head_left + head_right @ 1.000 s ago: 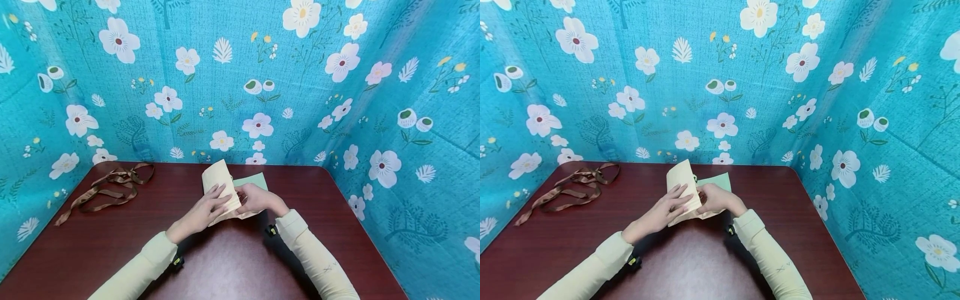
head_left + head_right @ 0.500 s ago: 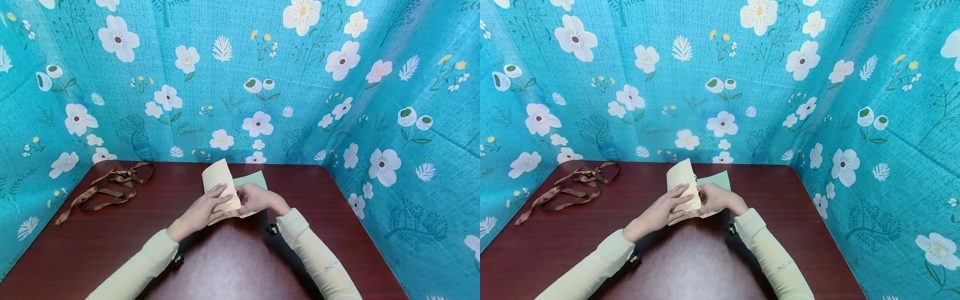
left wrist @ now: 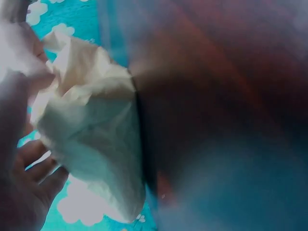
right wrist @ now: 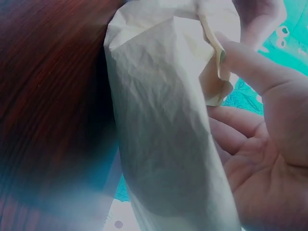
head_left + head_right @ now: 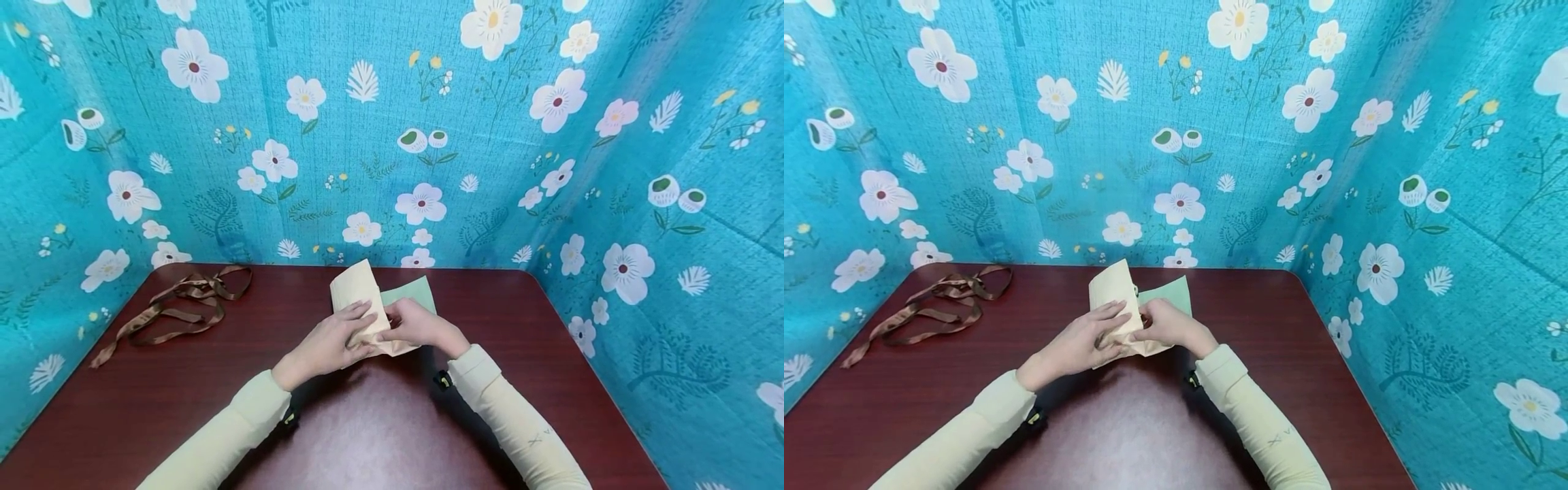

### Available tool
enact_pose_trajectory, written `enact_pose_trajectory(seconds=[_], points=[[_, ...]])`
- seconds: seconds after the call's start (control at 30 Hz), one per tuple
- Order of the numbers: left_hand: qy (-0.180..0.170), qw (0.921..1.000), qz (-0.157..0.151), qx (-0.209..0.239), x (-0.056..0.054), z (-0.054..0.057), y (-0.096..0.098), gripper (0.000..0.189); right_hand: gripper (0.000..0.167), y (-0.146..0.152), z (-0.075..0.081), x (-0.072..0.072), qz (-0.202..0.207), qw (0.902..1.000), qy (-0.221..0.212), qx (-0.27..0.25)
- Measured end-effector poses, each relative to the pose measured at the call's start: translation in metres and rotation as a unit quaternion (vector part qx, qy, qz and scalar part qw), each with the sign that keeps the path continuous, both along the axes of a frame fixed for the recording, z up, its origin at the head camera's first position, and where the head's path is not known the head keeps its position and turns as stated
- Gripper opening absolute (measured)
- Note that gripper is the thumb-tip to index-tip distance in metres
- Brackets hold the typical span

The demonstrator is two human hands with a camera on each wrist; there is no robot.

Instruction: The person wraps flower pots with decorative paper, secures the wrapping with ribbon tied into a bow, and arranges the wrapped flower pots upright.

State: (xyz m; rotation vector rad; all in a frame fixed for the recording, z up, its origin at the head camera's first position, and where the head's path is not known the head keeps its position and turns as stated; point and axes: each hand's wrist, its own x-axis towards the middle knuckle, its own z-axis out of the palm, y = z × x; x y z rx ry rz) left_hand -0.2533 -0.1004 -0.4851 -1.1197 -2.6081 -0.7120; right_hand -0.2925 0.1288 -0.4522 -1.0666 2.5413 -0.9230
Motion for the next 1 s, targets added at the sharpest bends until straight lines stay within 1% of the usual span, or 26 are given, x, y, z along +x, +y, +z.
enact_pose_trajectory(seconds=[0.07,0.17,0.27,0.4,0.5,0.67,0.73,0.87,1.0], points=[[-0.015,0.9998,-0.015,-0.004,-0.002,0.003,-0.001,0.049,0.016,-0.001,-0.002,0.0,-0.01,0.9999,0.008,0.007],[-0.032,0.9989,-0.033,-0.005,-0.006,0.006,-0.003,0.041,0.015,-0.001,-0.004,0.002,-0.03,0.9994,0.01,0.017],[-0.046,0.9979,-0.044,0.001,-0.01,0.008,-0.004,0.042,0.012,-0.002,-0.005,0.004,-0.047,0.9984,0.014,0.026],[-0.056,0.9967,-0.059,-0.004,-0.014,0.007,-0.002,0.044,0.011,-0.004,-0.007,0.007,-0.063,0.996,0.046,0.044],[-0.045,0.9966,-0.067,-0.018,-0.015,0.006,0.001,0.044,0.013,-0.006,-0.008,0.008,-0.073,0.9939,0.061,0.056],[-0.008,0.9975,-0.064,-0.029,-0.016,0.007,0.007,0.042,0.014,-0.004,-0.01,0.008,-0.089,0.993,0.052,0.058],[-0.004,0.9977,-0.06,-0.031,-0.016,0.007,0.01,0.04,0.016,-0.002,-0.011,0.008,-0.092,0.9929,0.049,0.057],[-0.001,0.998,-0.056,-0.03,-0.016,0.005,0.013,0.038,0.018,0.001,-0.011,0.007,-0.088,0.9937,0.044,0.054],[0.006,0.9985,-0.048,-0.027,-0.016,0.004,0.014,0.037,0.016,0.004,-0.011,0.007,-0.072,0.9955,0.038,0.049]])
